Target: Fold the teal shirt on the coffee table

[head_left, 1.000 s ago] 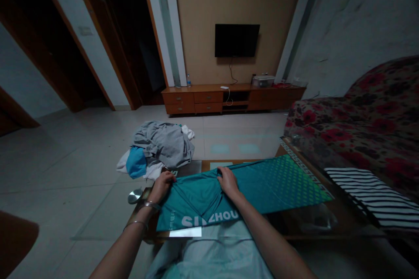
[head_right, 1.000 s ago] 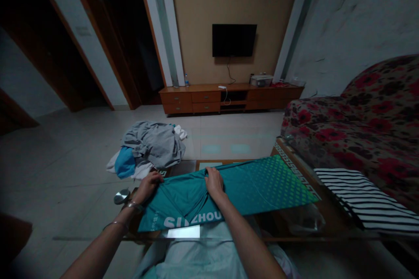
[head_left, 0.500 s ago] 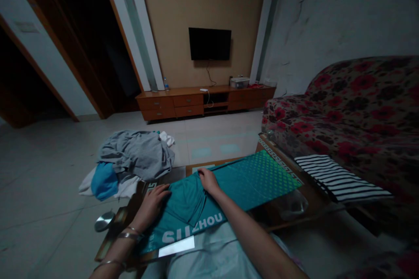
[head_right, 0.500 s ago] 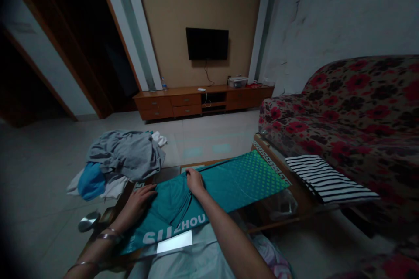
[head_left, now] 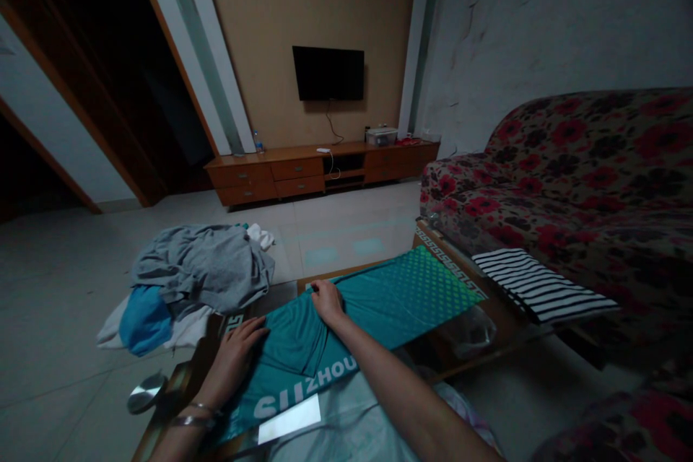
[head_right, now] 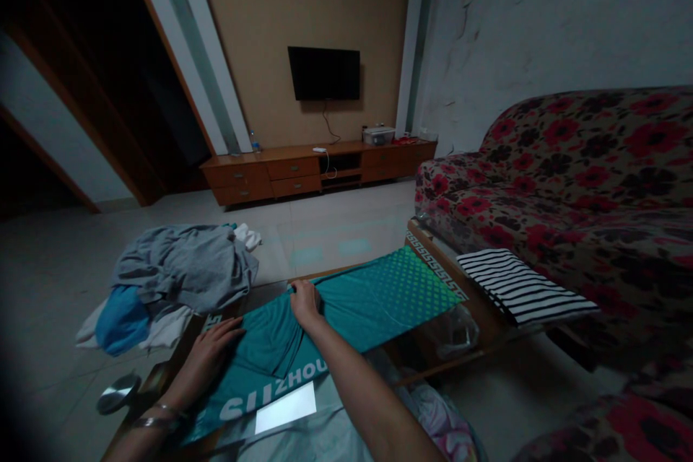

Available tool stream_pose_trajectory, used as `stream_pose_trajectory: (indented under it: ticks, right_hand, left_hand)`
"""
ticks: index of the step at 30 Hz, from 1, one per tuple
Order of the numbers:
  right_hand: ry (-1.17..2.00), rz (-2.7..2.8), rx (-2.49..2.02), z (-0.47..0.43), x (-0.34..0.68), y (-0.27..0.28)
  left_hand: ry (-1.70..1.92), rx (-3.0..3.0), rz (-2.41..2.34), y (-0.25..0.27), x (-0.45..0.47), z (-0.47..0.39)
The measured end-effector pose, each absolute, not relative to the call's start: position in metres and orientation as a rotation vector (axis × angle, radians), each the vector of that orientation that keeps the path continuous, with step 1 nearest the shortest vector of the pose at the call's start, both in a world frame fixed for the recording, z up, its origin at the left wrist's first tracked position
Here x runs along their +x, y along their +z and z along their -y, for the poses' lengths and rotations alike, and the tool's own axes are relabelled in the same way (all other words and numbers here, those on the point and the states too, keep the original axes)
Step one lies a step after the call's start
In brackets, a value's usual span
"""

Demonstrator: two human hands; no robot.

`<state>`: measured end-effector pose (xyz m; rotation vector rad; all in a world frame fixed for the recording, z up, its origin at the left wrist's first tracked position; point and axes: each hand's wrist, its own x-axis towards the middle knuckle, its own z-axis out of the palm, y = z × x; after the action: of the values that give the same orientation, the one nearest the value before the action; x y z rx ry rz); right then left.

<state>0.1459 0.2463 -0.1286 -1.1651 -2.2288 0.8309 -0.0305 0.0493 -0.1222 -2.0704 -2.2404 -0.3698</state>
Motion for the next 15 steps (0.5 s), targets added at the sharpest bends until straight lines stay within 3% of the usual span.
stream_pose_trajectory:
  ticks: [11, 15]
  right_hand:
    - [0.947, 2.082, -1.022, -0.272, 0.162, -0.132]
    - [0.795, 2.071, -1.042, -0.301, 0.223, -0.13]
  left_hand:
    - [-0.357, -2.136, 2.156, -0.102, 0.025, -0.06]
    - [-0.286, -2.181, 2.087, -0.112, 0.046, -0.046]
